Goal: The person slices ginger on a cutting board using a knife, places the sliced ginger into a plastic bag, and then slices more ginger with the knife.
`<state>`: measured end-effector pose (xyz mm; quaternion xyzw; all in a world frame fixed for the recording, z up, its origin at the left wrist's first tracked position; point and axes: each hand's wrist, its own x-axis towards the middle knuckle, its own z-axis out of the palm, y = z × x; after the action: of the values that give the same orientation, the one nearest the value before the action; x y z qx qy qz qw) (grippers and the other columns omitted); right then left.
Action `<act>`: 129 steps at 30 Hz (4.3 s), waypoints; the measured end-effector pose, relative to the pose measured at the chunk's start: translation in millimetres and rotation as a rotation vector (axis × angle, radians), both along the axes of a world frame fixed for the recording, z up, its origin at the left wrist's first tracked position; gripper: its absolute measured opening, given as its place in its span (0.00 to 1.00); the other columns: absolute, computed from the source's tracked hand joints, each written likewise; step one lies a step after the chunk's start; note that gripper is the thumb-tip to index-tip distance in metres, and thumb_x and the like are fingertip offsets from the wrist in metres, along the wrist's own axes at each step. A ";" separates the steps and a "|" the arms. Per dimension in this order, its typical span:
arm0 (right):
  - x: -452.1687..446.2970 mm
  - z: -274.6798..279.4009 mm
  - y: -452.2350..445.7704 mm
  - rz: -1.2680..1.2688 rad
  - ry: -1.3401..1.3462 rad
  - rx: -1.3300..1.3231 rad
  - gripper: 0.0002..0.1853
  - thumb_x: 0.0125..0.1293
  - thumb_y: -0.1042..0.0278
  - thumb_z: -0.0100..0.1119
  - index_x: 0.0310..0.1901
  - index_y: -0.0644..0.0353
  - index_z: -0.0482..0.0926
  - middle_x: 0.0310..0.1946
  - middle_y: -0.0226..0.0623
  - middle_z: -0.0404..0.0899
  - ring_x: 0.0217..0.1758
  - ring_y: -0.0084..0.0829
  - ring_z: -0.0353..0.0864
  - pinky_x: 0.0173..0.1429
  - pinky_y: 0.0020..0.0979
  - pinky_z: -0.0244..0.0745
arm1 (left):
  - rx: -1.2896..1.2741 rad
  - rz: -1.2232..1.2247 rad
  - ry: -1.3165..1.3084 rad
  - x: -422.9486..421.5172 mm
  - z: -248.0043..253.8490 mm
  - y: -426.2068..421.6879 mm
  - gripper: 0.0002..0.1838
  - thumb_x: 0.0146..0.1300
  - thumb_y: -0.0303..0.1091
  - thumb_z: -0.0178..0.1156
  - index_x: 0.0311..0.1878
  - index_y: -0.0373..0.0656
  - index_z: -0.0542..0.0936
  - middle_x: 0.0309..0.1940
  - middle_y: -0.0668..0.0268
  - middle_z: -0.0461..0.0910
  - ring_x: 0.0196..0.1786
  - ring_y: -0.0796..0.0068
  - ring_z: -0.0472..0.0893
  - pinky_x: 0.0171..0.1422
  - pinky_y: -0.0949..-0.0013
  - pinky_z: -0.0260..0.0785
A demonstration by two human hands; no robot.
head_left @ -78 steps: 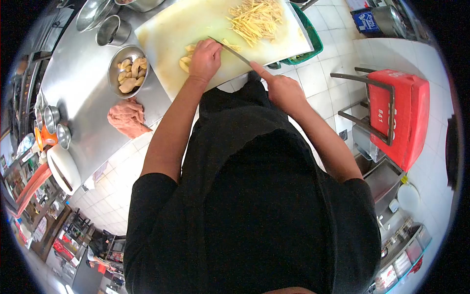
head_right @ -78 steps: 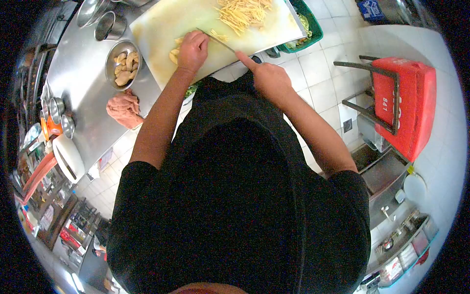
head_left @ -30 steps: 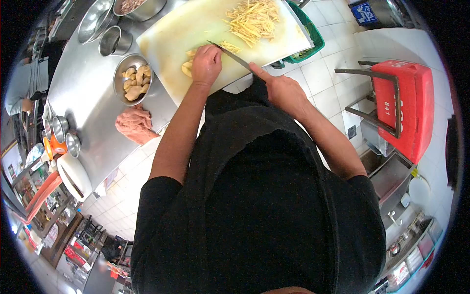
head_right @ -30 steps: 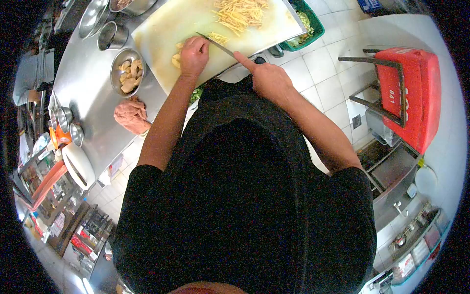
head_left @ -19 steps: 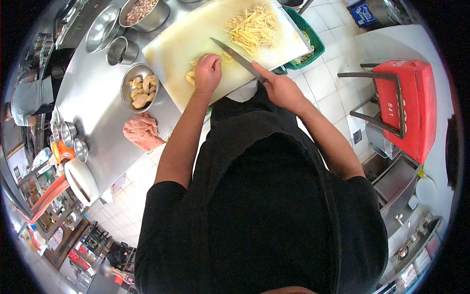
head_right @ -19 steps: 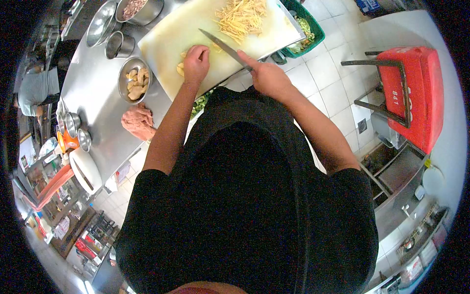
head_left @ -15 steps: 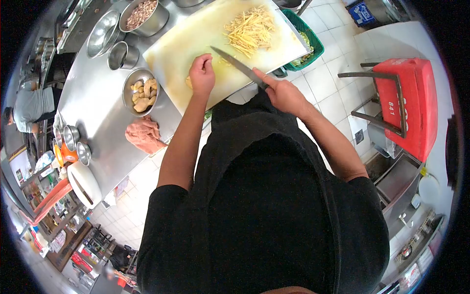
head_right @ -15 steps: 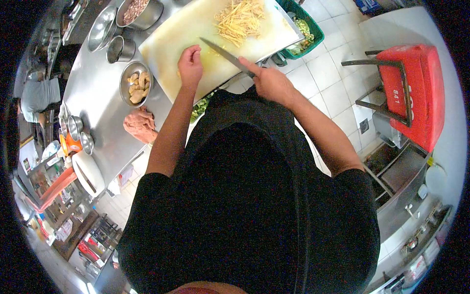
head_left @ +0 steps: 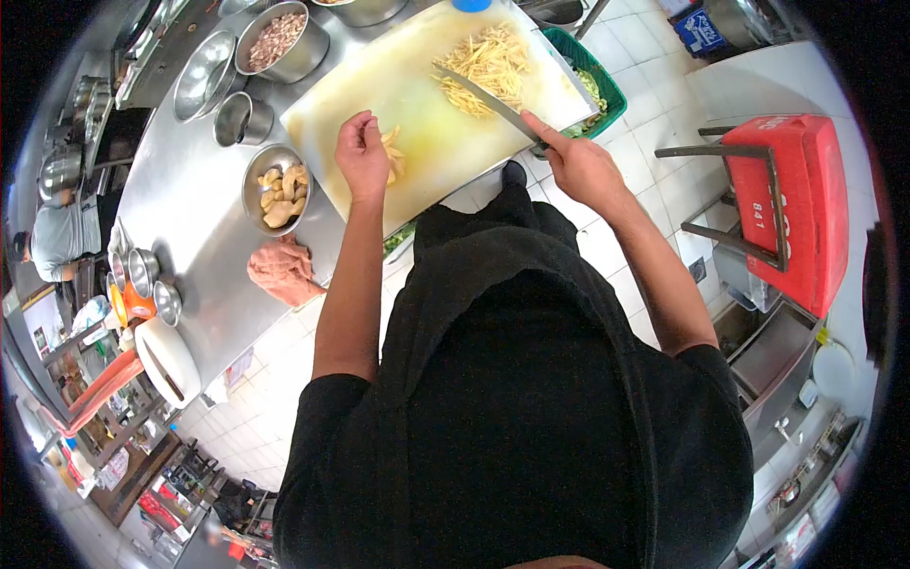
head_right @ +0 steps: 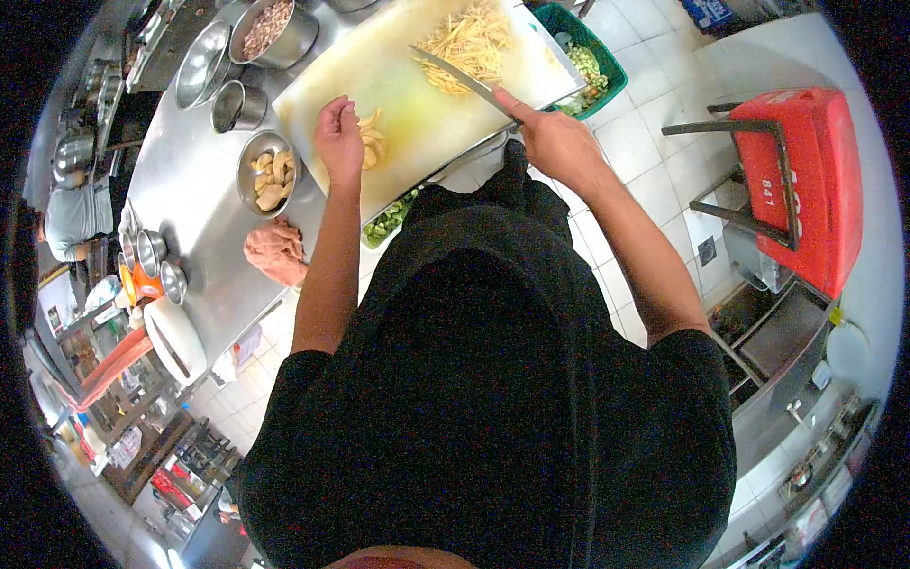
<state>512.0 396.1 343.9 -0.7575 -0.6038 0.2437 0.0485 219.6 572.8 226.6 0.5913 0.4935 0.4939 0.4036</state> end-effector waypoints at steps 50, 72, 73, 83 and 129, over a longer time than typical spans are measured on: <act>-8.6 -11.2 -49.9 -0.102 0.354 -0.055 0.21 0.74 0.61 0.65 0.65 0.52 0.77 0.36 0.56 0.88 0.43 0.59 0.88 0.49 0.53 0.81 | 0.037 -0.428 0.801 -50.5 13.6 24.0 0.17 0.65 0.36 0.70 0.57 0.46 0.88 0.44 0.58 0.82 0.42 0.57 0.85 0.52 0.59 0.79; -26.3 -56.9 -6.9 -0.156 1.108 -0.492 0.16 0.82 0.64 0.52 0.64 0.60 0.77 0.29 0.35 0.80 0.20 0.21 0.73 0.24 0.25 0.70 | -0.030 -0.387 0.861 -32.7 17.1 23.1 0.09 0.65 0.38 0.68 0.46 0.48 0.89 0.43 0.61 0.82 0.47 0.54 0.85 0.53 0.53 0.78; -27.8 -55.7 -4.3 -0.158 1.117 -0.500 0.16 0.82 0.65 0.52 0.64 0.60 0.77 0.29 0.34 0.80 0.21 0.20 0.73 0.25 0.24 0.70 | -0.013 -0.377 0.845 -32.4 15.5 22.5 0.09 0.65 0.38 0.68 0.46 0.48 0.89 0.43 0.61 0.82 0.47 0.54 0.85 0.53 0.53 0.78; -25.0 -44.7 9.1 -0.143 1.091 -0.509 0.14 0.83 0.66 0.52 0.63 0.60 0.77 0.29 0.30 0.79 0.22 0.18 0.73 0.25 0.22 0.69 | -0.022 -0.351 0.789 -34.3 4.5 26.8 0.07 0.64 0.37 0.68 0.38 0.45 0.87 0.39 0.60 0.82 0.43 0.54 0.85 0.49 0.53 0.77; -37.7 -60.4 3.9 0.055 0.418 0.034 0.19 0.74 0.62 0.60 0.62 0.60 0.78 0.45 0.64 0.85 0.51 0.65 0.84 0.56 0.57 0.79 | 0.444 -0.411 0.770 -32.6 -4.2 37.4 0.18 0.64 0.27 0.62 0.57 0.43 0.84 0.56 0.54 0.83 0.57 0.51 0.84 0.63 0.54 0.78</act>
<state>474.3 400.1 283.5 -0.6727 -0.6051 0.3866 0.1788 187.0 610.2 222.4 0.8879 0.3626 0.2430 0.1451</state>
